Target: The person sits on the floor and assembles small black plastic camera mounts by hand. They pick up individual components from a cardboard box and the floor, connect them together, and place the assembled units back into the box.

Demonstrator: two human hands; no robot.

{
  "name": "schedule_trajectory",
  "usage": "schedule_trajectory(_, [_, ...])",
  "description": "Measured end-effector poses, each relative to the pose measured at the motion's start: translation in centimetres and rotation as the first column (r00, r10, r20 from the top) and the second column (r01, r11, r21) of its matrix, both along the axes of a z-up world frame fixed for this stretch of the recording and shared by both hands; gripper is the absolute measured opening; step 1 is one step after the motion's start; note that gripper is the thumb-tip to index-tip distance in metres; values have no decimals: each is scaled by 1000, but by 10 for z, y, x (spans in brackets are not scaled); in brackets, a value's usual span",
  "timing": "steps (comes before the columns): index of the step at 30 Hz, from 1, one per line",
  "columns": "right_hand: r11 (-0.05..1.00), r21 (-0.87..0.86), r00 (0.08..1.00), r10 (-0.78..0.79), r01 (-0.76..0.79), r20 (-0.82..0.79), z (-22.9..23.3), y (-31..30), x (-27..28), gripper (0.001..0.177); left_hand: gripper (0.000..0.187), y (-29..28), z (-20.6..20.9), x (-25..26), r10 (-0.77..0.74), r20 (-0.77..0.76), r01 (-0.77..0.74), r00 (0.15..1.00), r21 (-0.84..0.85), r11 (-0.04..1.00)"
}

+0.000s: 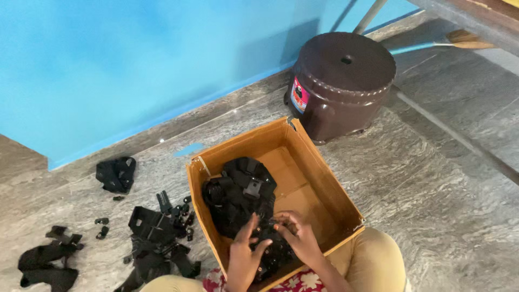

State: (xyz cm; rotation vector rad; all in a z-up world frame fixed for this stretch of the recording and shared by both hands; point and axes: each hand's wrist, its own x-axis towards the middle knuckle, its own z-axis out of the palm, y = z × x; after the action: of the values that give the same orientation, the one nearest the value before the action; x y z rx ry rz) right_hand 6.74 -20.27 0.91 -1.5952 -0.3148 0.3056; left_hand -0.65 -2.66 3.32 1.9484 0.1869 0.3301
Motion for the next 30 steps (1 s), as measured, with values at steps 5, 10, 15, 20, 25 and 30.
schedule_trajectory(5, [997,-49,995,-61,57,-85,-5,-8,-5,24,32,-9,-19,21,-244,-371,114,896,-337,934])
schedule_trajectory(10, [961,-270,984,-108,66,-145,-6,-10,-11,21,25,-11,-35,5,-221,-366,153,904,-207,966])
schedule_trajectory(15, [970,-168,981,-159,176,114,9,-6,-15,17,18,-14,-37,4,-119,-212,59,970,-270,961])
schedule_trajectory(20, [997,-79,971,-7,27,239,26,-5,-14,29,20,-15,-25,5,-142,-222,70,965,-303,951])
schedule_trajectory(25, [984,-176,993,-15,36,121,19,-5,-12,28,43,-10,-31,10,-43,-209,-5,977,-221,975])
schedule_trajectory(30, [973,-187,982,-156,135,-103,10,-9,-7,24,19,-6,-43,8,81,-230,-175,970,-422,889])
